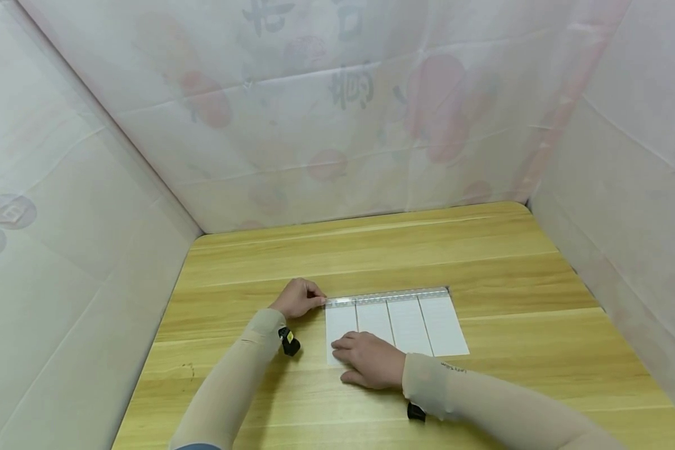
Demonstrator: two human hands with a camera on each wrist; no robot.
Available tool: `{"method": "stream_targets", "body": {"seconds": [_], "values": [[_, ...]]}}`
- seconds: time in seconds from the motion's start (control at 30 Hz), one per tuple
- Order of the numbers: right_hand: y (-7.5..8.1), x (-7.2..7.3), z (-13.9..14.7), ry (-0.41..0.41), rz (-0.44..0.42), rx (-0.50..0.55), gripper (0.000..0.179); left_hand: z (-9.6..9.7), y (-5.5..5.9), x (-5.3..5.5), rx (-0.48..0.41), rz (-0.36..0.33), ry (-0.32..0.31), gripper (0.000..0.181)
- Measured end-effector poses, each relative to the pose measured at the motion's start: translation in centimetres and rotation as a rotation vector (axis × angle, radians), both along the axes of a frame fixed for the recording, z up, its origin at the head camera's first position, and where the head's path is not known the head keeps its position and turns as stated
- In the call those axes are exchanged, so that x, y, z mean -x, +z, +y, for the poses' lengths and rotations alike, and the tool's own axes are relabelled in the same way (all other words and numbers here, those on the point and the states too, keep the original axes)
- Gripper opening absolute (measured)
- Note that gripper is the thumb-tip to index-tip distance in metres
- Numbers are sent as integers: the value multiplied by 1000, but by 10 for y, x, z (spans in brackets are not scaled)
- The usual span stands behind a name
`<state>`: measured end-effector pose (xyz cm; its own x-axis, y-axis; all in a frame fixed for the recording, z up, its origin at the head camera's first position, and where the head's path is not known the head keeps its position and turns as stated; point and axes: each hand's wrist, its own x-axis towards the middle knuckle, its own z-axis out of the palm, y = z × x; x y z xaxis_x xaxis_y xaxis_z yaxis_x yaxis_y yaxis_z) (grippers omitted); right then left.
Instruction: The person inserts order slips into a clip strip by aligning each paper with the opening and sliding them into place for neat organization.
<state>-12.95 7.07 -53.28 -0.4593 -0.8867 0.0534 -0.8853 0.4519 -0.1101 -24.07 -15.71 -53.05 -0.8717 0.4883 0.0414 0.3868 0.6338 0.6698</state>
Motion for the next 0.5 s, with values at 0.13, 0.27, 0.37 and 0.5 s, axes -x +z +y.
{"method": "stream_targets", "body": {"seconds": [0.13,0.27,0.37,0.5], "values": [[-1,-1,1,-8,-1,-1,51,1,-1,0,9,8,-4,6],[1,-1,1,-13,-26,11,51,1,-2,-1,8,5,5,5],[5,-2,4,-43,-70,52,51,0,-4,-3,5,15,13,7],[12,-1,22,-128,-132,156,50,-5,-7,-9,-6,24,57,19]]}}
